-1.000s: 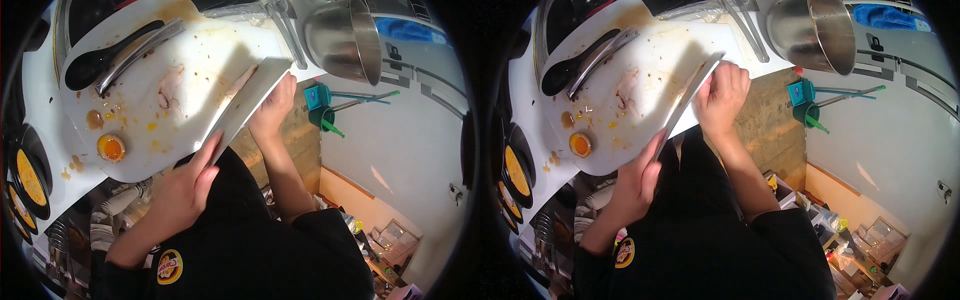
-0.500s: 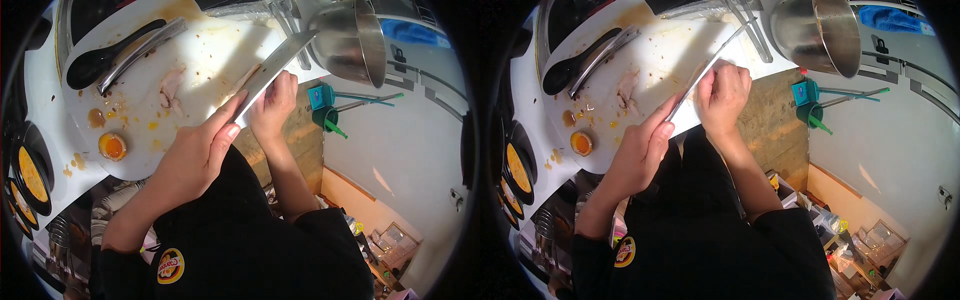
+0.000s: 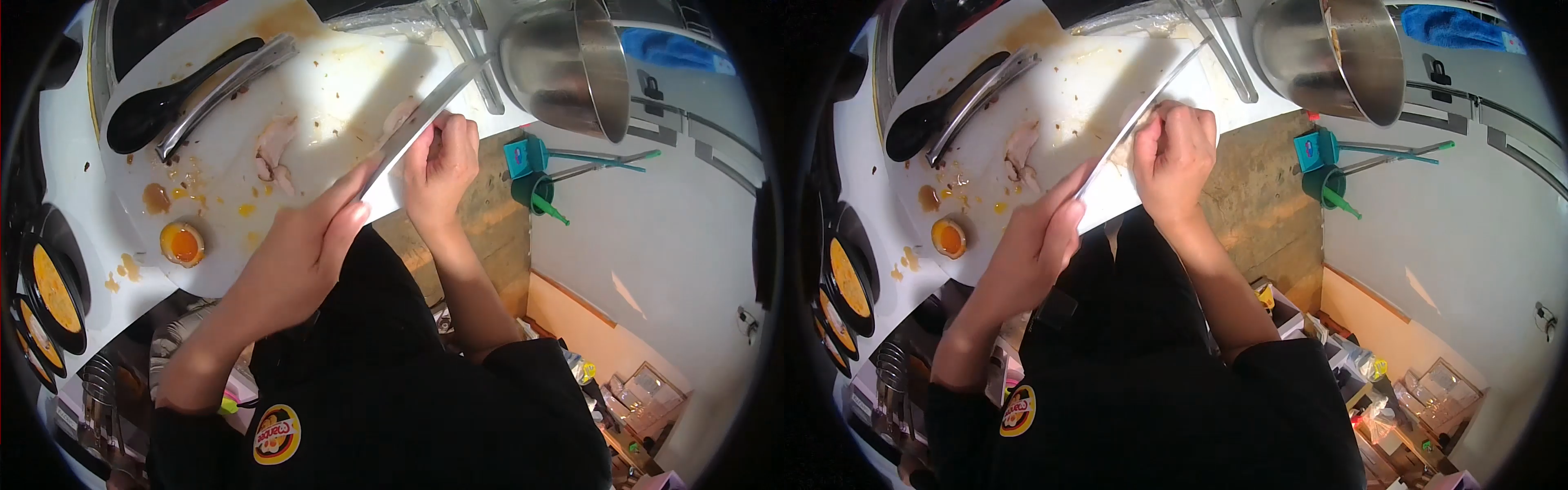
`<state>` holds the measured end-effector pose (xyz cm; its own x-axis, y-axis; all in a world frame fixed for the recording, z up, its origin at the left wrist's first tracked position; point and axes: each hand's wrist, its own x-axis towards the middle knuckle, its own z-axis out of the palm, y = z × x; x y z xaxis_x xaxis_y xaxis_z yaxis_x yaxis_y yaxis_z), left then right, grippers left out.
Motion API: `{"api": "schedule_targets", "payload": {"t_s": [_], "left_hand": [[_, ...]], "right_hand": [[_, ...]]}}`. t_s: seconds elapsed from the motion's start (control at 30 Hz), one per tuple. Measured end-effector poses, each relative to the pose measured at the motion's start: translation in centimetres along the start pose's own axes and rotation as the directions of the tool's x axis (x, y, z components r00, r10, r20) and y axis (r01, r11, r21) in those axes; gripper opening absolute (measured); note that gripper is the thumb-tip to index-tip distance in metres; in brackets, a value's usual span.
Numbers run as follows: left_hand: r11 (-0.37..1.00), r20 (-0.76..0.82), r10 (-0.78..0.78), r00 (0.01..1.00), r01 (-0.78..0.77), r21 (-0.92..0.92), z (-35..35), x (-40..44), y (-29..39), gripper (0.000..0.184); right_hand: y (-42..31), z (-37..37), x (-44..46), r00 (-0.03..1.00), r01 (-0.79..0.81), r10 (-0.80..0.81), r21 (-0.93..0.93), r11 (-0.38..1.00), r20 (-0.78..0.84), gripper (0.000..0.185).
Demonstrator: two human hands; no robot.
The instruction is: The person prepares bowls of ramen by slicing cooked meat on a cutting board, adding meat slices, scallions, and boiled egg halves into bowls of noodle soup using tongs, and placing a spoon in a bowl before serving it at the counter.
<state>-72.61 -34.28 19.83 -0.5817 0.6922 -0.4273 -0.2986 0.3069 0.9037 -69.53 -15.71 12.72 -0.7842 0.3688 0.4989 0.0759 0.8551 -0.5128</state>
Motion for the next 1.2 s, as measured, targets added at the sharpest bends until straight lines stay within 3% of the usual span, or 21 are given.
{"api": "schedule_targets", "payload": {"t_s": [0.13,0.2,0.43,0.53,0.6,0.73,0.8,0.93,1.0,1.03,1.1,1.13,1.2], "left_hand": [[0.999,0.006,0.042,0.999,-0.042,0.021,-0.1,0.7,0.8,0.042],[0.996,0.018,-0.077,0.997,0.076,0.054,-0.2,-0.7,0.7,0.042],[0.995,-0.009,-0.096,0.995,0.096,0.041,0.3,-1.1,0.5,0.043],[0.995,-0.049,0.088,0.995,-0.086,0.054,0.6,1.9,0.7,0.043],[0.998,0.024,-0.034,0.999,0.032,0.053,0.3,2.4,1.5,0.043],[0.999,-0.077,0.0,0.997,0.004,0.053,1.1,-1.3,0.1,0.043],[0.985,-0.074,-0.124,0.989,0.132,0.107,0.9,-3.4,0.2,0.043],[0.983,-0.061,-0.153,0.986,0.159,0.092,0.5,-2.4,0.9,0.042],[0.977,-0.013,-0.213,0.977,0.213,0.0,0.3,-1.1,0.9,0.043],[0.978,-0.02,-0.206,0.978,0.206,-0.005,0.4,-1.4,0.6,0.043],[0.993,-0.063,0.065,0.996,-0.058,0.105,0.8,-2.4,-0.4,0.045],[0.993,-0.063,0.066,0.996,-0.059,0.101,1.0,-3.0,-0.8,0.045],[0.961,-0.077,0.209,0.975,-0.19,0.203,1.4,-4.2,-1.6,0.048]], "right_hand": [[0.0,0.2,-0.2,1.0,-0.023,0.023,0.032,0.999,-0.01,0.006],[0.0,0.3,0.0,0.999,-0.039,0.04,0.032,0.999,-0.009,0.006],[-0.1,0.1,0.1,1.0,-0.018,0.017,0.035,0.999,0.015,0.005],[0.0,0.1,0.0,0.999,-0.025,0.025,0.027,0.999,0.024,0.005],[0.0,0.0,0.0,0.999,-0.03,0.029,0.03,0.999,0.03,0.005],[0.2,0.3,0.0,1.0,-0.01,0.01,0.026,1.0,0.02,0.005],[0.4,0.2,-0.1,1.0,-0.01,0.009,0.039,0.999,0.015,0.006],[0.3,0.3,-0.1,1.0,-0.016,0.016,0.04,0.999,0.012,0.006],[0.1,0.3,-0.2,1.0,-0.014,0.013,0.023,1.0,0.021,0.006],[0.1,0.3,-0.3,0.999,-0.031,0.03,0.022,0.999,0.014,0.006],[0.2,0.4,-0.2,0.999,-0.044,0.044,0.019,0.999,0.004,0.006],[0.4,0.4,-0.2,1.0,0.005,-0.005,-0.008,1.0,-0.001,0.007],[0.5,0.4,-0.2,0.998,0.055,-0.055,-0.034,0.998,0.005,0.008]]}}
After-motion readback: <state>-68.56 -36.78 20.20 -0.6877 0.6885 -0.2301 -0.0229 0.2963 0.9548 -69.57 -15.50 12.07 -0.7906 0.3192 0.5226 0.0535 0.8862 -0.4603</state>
